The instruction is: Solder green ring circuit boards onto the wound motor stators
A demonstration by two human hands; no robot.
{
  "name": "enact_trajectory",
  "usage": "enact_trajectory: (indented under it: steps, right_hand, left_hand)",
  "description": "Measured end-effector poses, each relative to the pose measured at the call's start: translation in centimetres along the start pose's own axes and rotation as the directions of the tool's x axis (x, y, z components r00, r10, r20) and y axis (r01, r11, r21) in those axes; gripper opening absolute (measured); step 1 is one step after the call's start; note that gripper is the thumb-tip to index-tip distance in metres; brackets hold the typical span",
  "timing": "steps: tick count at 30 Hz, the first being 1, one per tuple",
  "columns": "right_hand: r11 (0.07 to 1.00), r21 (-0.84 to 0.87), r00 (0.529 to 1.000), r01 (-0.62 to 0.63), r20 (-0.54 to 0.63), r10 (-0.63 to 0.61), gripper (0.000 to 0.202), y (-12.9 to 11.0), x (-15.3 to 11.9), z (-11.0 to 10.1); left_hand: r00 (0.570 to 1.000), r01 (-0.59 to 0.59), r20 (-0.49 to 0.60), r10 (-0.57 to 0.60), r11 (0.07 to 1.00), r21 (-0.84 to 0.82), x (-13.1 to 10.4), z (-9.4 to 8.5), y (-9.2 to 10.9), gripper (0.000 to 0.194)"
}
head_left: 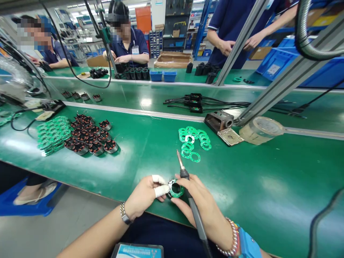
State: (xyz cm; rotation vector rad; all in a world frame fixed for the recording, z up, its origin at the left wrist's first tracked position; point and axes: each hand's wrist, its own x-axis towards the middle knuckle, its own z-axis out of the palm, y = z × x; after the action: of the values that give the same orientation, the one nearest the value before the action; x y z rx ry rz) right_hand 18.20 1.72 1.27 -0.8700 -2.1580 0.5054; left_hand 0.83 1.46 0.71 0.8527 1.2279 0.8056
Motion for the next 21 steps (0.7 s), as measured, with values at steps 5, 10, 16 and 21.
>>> enact_trajectory:
  steps: [5, 10, 16, 21]
  right_hand:
    - [0.990, 0.004, 0.985, 0.143, -0.094, -0.142, 0.029, 0.0, 0.4, -0.1]
    - [0.995, 0.032, 0.994, 0.098, -0.060, -0.096, 0.027, 0.7, 0.7, 0.5]
    - [0.991, 0.037, 0.991, 0.132, 0.002, -0.132, 0.024, 1.1, 1.0, 1.1]
    - [0.996, 0.076, 0.998, 0.055, -0.010, -0.055, 0.022, 0.4, 0.6, 1.0]
  left_hand:
    - [1.000, 0.004, 0.027, -0.004, 1.000, 0.005, 0.2, 0.1, 0.2, 0.016]
    - [0.998, -0.013, 0.057, 0.011, 0.999, 0.029, 0.4, 0.0, 0.1, 0.018]
    - [0.997, -0.030, 0.068, 0.029, 1.000, 0.001, 0.2, -0.3, -0.3, 0.024]
    - [0.998, -0.058, 0.038, 0.058, 0.998, -0.001, -0.2, -0.1, -0.6, 0.024]
